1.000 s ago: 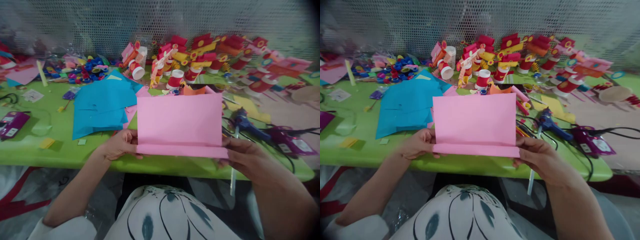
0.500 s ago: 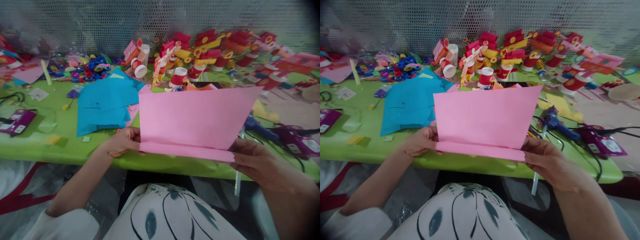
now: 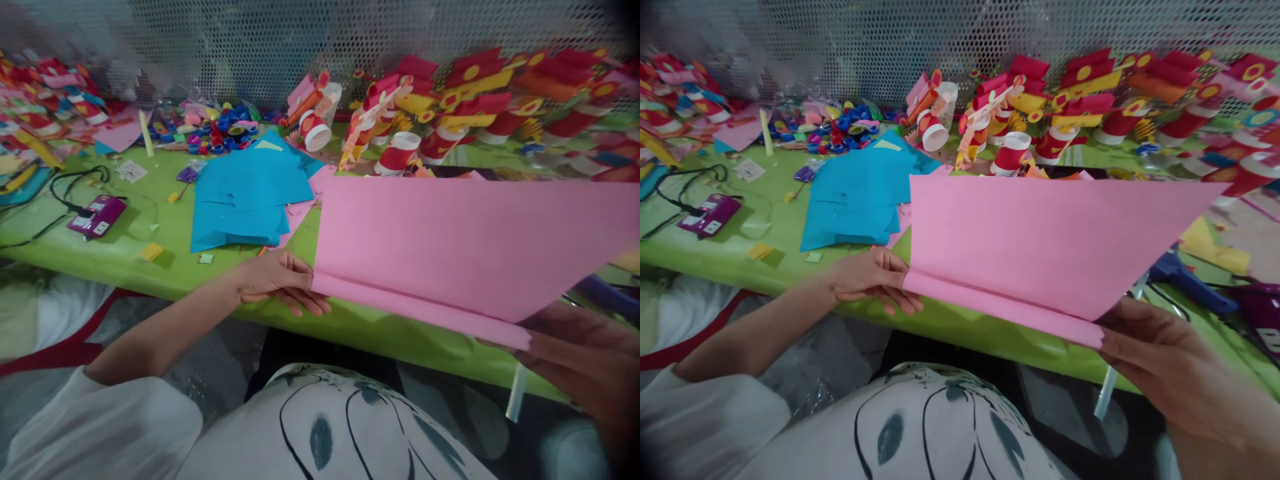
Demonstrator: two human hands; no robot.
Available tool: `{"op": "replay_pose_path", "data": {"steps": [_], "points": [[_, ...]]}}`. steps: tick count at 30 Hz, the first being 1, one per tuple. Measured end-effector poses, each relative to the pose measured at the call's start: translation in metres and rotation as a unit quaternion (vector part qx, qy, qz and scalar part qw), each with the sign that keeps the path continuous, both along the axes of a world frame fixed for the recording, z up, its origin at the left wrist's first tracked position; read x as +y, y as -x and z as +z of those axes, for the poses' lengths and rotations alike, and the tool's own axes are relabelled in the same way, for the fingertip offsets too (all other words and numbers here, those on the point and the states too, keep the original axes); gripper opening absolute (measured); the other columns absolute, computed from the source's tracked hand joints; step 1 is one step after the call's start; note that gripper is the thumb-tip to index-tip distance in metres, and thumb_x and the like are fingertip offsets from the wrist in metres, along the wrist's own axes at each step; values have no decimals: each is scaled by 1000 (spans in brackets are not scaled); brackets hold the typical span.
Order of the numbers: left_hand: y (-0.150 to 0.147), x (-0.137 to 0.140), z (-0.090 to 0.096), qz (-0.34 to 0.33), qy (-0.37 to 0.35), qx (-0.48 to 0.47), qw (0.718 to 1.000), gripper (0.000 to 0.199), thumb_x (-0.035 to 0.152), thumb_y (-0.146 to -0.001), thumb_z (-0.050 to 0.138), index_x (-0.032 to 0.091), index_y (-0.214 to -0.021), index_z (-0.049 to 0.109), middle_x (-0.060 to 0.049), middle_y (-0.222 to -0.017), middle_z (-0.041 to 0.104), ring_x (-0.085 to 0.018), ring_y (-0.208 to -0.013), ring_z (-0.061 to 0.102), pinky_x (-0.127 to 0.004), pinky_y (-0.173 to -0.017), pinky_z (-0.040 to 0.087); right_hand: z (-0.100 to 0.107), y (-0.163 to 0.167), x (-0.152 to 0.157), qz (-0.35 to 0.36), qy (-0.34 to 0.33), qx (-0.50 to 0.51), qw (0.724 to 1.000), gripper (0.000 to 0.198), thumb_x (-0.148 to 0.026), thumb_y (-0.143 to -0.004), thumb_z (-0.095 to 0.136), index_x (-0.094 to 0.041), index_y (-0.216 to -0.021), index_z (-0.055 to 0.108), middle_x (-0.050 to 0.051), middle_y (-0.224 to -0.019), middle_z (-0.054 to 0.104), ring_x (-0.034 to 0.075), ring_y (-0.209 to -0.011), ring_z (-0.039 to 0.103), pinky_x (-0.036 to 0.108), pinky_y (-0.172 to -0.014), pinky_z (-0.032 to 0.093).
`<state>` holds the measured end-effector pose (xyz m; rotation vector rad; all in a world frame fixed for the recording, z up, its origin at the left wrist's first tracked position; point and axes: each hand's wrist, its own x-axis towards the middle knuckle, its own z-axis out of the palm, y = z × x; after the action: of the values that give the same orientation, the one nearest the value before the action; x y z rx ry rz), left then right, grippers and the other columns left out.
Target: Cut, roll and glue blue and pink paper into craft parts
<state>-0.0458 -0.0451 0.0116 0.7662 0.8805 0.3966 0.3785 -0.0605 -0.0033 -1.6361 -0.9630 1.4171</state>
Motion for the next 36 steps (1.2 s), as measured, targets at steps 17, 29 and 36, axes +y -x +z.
{"op": "replay_pose_path", "data": {"steps": [17, 29, 36], "points": [[-2, -7, 3, 35, -1, -35, 999, 27, 27, -73, 91, 11, -94, 84, -17, -97, 84, -20, -80, 82, -19, -64, 62, -1, 6, -1, -11, 43, -4, 999, 50, -26, -26, 98, -34, -73, 83, 3, -72, 80, 22, -60, 74, 21, -49, 60], [-2, 2, 3, 49, 37, -22, 998, 21, 18, -76, 88, 11, -96, 84, -13, -91, 84, -17, -73, 81, -17, -61, 64, 8, 24, -4, -9, 29, -6, 1000, 46, -20, -26, 95, -36, -68, 84, 4, -79, 83, 18, -60, 71, 19, -51, 60], [-3, 5, 5, 61, 38, 4, 997, 21, 13, -77, 86, 11, -98, 84, -14, -91, 84, -18, -72, 81, -18, -60, 64, 11, 32, -3, -5, 23, -4, 1000, 43, -23, -27, 97, -34, -66, 84, 3, -66, 79, 17, -56, 69, 19, -47, 57]]}}
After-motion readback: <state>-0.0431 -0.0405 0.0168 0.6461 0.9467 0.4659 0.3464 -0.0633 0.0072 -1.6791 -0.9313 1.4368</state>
